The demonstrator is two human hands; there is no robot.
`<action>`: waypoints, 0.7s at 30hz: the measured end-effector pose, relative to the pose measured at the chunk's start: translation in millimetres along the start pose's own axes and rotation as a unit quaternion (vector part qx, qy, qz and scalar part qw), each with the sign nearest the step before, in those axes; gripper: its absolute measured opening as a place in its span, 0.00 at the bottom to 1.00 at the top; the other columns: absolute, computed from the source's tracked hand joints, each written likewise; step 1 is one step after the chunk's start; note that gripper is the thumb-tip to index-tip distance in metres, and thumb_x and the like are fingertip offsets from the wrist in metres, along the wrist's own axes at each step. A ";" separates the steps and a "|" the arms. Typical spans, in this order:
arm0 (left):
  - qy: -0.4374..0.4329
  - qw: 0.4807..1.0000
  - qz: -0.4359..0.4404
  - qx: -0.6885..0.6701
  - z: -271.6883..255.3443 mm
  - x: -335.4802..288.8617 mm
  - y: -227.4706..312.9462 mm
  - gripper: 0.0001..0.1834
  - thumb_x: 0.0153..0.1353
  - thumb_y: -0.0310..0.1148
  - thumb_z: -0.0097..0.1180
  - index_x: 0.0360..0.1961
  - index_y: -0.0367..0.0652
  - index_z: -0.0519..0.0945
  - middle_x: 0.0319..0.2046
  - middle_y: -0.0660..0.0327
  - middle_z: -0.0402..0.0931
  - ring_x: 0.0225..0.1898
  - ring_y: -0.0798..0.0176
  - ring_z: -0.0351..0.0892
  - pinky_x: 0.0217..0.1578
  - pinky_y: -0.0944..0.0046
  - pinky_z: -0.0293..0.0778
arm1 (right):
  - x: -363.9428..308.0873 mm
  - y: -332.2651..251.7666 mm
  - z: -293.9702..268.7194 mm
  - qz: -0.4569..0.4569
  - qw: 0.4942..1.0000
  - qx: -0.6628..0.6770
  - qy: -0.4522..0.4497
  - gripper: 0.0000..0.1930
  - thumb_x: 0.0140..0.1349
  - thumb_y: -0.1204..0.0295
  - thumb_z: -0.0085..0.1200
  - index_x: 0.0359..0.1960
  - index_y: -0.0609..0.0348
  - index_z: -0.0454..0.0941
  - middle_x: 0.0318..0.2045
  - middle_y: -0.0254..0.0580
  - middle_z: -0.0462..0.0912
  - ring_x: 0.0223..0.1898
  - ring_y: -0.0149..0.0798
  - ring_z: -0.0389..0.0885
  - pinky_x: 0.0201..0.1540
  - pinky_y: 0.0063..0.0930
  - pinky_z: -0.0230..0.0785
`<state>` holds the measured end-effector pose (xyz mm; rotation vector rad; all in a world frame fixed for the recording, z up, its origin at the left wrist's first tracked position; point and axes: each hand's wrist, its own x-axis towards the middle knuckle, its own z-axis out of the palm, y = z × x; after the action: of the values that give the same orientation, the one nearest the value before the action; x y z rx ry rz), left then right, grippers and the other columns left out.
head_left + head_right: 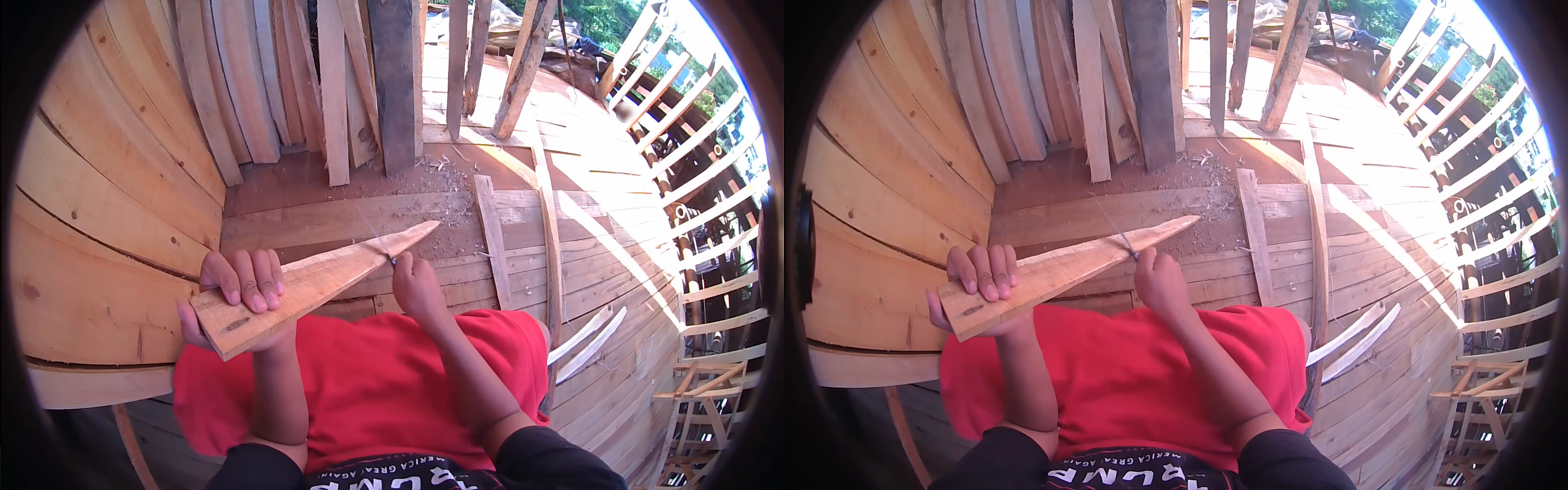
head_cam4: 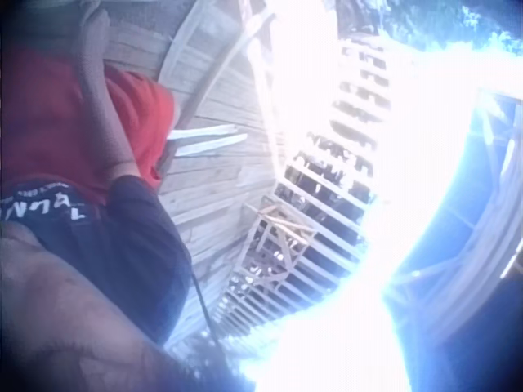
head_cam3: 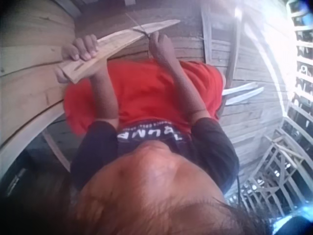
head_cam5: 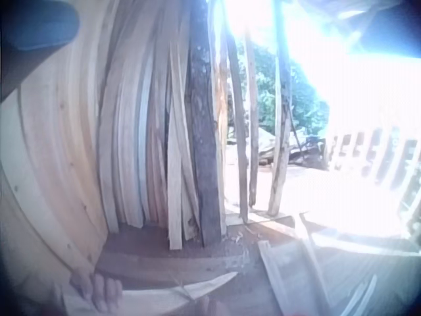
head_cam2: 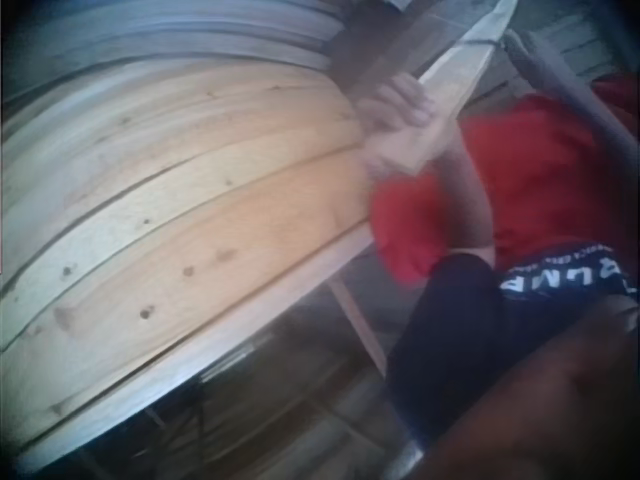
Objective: The person sits on a wooden floor and uses a knife to carve a small piece of wood. They hold the wood in their left hand and shave off thin strips with the knife in their right hand, creating a pointed tip.
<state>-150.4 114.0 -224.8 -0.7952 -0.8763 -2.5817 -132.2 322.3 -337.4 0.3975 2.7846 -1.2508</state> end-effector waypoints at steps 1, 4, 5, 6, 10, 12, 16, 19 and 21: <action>0.002 1.000 -0.001 -0.002 -1.6 1.3 -0.4 0.29 0.66 0.64 0.36 0.23 0.49 0.66 0.14 0.65 0.69 0.16 0.69 0.65 0.23 0.68 0.62 | -5.7 -8.1 -2.1 0.038 0.997 0.061 -0.027 0.26 0.70 0.58 0.35 0.36 0.75 0.76 0.34 0.71 0.81 0.38 0.73 0.79 0.48 0.63 0.68; -0.010 1.000 -0.011 0.015 -12.1 3.2 2.5 0.27 0.65 0.62 0.37 0.23 0.51 0.65 0.15 0.67 0.68 0.17 0.70 0.64 0.25 0.68 0.62 | 10.4 20.3 9.3 0.067 0.996 0.051 -0.030 0.28 0.69 0.58 0.33 0.42 0.76 0.77 0.41 0.76 0.79 0.41 0.74 0.78 0.52 0.61 0.67; -0.019 1.000 -0.015 0.019 -14.4 5.1 0.3 0.26 0.65 0.62 0.38 0.23 0.51 0.65 0.16 0.68 0.67 0.18 0.70 0.64 0.26 0.68 0.62 | 24.7 55.8 14.7 0.068 0.998 -0.005 0.012 0.28 0.69 0.58 0.33 0.42 0.75 0.78 0.42 0.77 0.78 0.42 0.74 0.77 0.52 0.61 0.67; -0.020 1.000 -0.019 0.006 -14.6 7.8 -1.9 0.26 0.65 0.61 0.38 0.23 0.52 0.65 0.16 0.68 0.67 0.18 0.70 0.64 0.26 0.68 0.62 | 38.8 94.7 16.1 0.068 0.994 -0.063 0.054 0.27 0.69 0.58 0.33 0.42 0.74 0.78 0.44 0.77 0.77 0.44 0.74 0.77 0.52 0.60 0.67; -0.016 1.000 -0.018 -0.012 -16.1 12.6 -1.8 0.26 0.65 0.61 0.38 0.23 0.52 0.66 0.16 0.68 0.67 0.18 0.70 0.64 0.25 0.69 0.62 | 55.2 125.6 1.3 0.126 0.991 -0.049 0.021 0.25 0.70 0.59 0.34 0.39 0.72 0.76 0.39 0.75 0.79 0.43 0.74 0.77 0.50 0.61 0.68; -0.001 1.000 -0.012 -0.006 -19.0 10.6 3.4 0.27 0.65 0.62 0.38 0.23 0.51 0.66 0.15 0.67 0.67 0.17 0.70 0.64 0.25 0.69 0.62 | 26.5 58.6 3.1 -0.022 0.994 -0.107 -0.003 0.24 0.70 0.60 0.35 0.36 0.73 0.77 0.37 0.75 0.79 0.41 0.72 0.78 0.47 0.60 0.69; 0.027 0.999 -0.007 -0.017 -18.3 7.4 -0.9 0.29 0.64 0.64 0.37 0.22 0.50 0.65 0.14 0.66 0.67 0.16 0.69 0.64 0.23 0.68 0.62 | -10.9 -8.0 12.1 0.026 0.992 0.124 -0.028 0.27 0.70 0.61 0.35 0.28 0.75 0.78 0.33 0.76 0.79 0.38 0.70 0.80 0.41 0.60 0.70; 0.045 0.999 -0.006 -0.019 -26.3 4.5 -24.2 0.29 0.63 0.65 0.37 0.22 0.50 0.64 0.13 0.66 0.66 0.15 0.69 0.62 0.22 0.68 0.60 | 12.6 23.2 19.3 0.036 0.992 0.114 0.027 0.29 0.70 0.59 0.35 0.23 0.75 0.78 0.28 0.75 0.78 0.36 0.70 0.80 0.42 0.60 0.69; 0.087 0.996 -0.004 -0.018 -39.4 -0.8 -40.9 0.29 0.62 0.65 0.38 0.22 0.50 0.64 0.12 0.66 0.64 0.15 0.69 0.61 0.21 0.68 0.59 | 26.6 35.5 26.7 0.047 0.992 0.088 0.074 0.30 0.70 0.58 0.35 0.24 0.74 0.79 0.28 0.72 0.80 0.36 0.71 0.80 0.45 0.59 0.69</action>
<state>-183.6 120.7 -270.3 -0.5651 -0.7841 -2.6334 -149.9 330.6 -385.3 0.6494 2.7438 -1.5068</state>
